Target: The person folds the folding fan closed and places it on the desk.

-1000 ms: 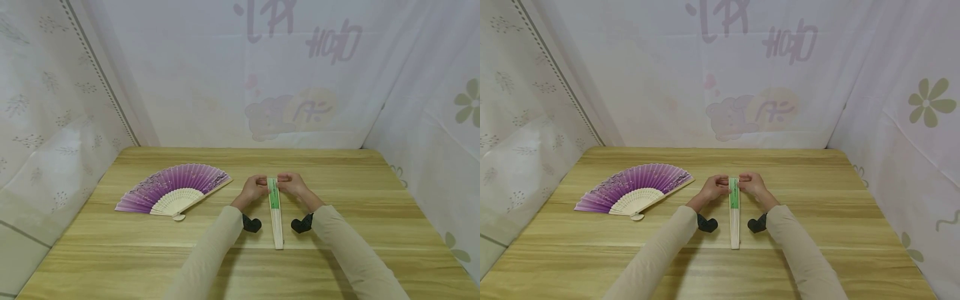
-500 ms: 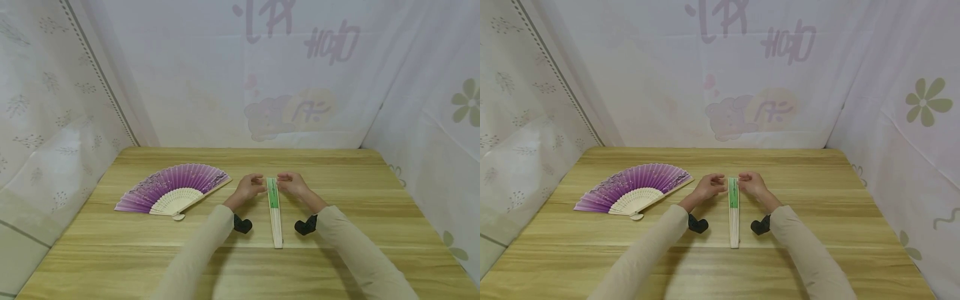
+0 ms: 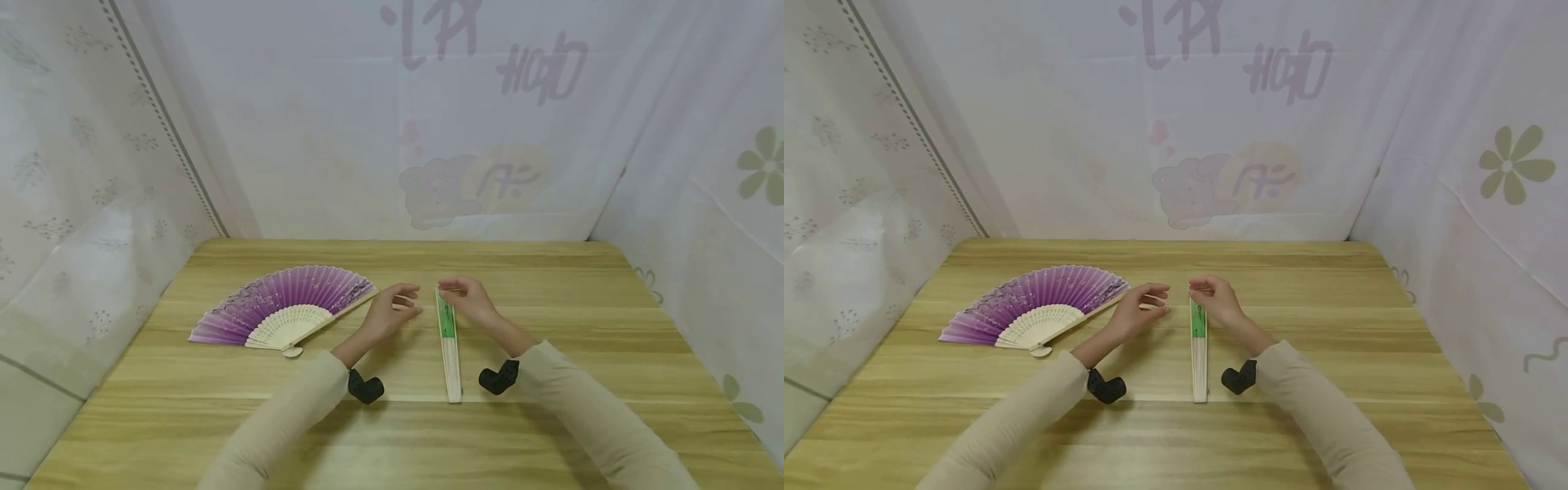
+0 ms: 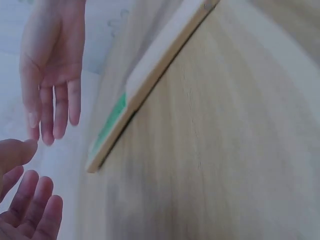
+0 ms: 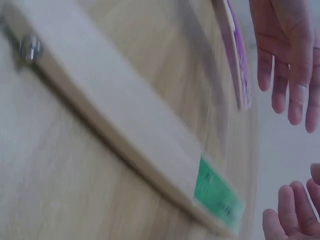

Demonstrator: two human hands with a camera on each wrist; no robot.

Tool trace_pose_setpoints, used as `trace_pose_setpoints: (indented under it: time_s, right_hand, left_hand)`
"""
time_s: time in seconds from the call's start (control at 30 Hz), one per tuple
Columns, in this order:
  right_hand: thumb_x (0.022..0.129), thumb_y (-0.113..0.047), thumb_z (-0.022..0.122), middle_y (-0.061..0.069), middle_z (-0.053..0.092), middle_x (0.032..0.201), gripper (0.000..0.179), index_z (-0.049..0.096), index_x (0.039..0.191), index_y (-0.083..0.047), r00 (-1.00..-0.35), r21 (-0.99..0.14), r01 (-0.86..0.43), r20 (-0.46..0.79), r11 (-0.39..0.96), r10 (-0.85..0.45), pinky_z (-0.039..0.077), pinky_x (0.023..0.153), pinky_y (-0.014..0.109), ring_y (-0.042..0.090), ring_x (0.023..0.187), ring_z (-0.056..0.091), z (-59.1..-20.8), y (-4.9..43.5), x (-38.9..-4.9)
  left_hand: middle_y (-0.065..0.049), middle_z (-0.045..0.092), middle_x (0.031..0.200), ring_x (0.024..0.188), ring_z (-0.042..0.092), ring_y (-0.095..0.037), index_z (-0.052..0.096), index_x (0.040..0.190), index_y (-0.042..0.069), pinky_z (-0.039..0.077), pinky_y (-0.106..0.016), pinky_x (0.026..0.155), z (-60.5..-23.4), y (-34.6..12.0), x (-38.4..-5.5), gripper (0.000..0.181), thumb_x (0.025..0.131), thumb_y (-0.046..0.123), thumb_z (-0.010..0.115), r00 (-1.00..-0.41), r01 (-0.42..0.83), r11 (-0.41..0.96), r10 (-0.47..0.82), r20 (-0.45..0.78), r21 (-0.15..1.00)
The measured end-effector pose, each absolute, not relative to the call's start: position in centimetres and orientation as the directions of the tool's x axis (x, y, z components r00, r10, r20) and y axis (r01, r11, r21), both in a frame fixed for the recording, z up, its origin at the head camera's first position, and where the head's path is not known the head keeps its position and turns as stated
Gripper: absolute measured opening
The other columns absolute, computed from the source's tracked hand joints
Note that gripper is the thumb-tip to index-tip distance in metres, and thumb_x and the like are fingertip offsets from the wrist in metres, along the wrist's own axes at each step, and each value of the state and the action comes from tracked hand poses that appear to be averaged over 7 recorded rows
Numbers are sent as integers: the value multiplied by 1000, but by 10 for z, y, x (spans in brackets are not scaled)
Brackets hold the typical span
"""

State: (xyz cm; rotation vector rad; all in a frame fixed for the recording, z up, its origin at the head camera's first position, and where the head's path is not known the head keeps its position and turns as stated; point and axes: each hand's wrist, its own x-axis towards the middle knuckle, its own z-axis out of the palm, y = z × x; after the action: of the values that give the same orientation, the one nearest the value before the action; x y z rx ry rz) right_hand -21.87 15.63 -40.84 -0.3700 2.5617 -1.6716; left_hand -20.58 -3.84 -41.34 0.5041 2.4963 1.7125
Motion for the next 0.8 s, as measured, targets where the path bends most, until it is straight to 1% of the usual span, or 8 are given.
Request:
trace_pose_setpoints:
  time_s: [0.13,0.23,0.37,0.5,0.67,0.8]
  right_hand:
    - [87,-6,55,23,57,106,28,54,110,10,-952,-904,-242,151,352,-267,48,80,36,31,94,56,-402,145,-212]
    - [87,-7,55,22,57,107,27,54,109,9,-936,-905,-269,166,330,-309,48,80,36,30,95,55,-397,139,-206]
    - [88,-10,55,18,58,108,28,54,111,5,-921,-908,-260,131,329,-366,48,78,33,26,96,54,-391,132,-199]
    - [89,-13,54,15,58,109,28,55,112,3,-909,-902,-260,107,346,-402,49,77,30,23,96,54,-388,127,-197]
    - [89,-13,54,16,59,108,26,57,110,1,-887,-876,-311,128,368,-443,48,80,33,24,97,54,-384,120,-201]
    - [89,-15,55,15,57,111,29,55,114,-1,-874,-870,-301,88,390,-478,47,82,35,25,100,53,-380,111,-207]
  left_hand:
    - [-16,58,103,88,58,-27,56,115,2,50,-37,75,-406,-54,-195,37,79,3,65,-940,272,300,286,186,914]
    - [-18,58,102,88,58,-30,57,114,1,50,-40,74,-402,-72,-186,37,78,2,66,-937,306,301,263,230,903]
    - [-21,58,100,88,57,-34,57,112,-2,51,-40,73,-399,-102,-174,38,76,0,67,-933,343,335,232,276,878]
    - [-21,58,101,87,57,-34,58,110,-2,51,-38,72,-397,-134,-165,36,76,1,68,-937,346,406,204,285,846]
    - [-19,58,101,88,57,-33,57,111,-2,51,-38,71,-392,-170,-152,36,76,2,67,-944,330,463,168,285,823]
    - [-19,58,102,88,57,-32,55,113,-1,52,-32,69,-391,-195,-144,38,77,4,67,-945,326,519,141,296,790]
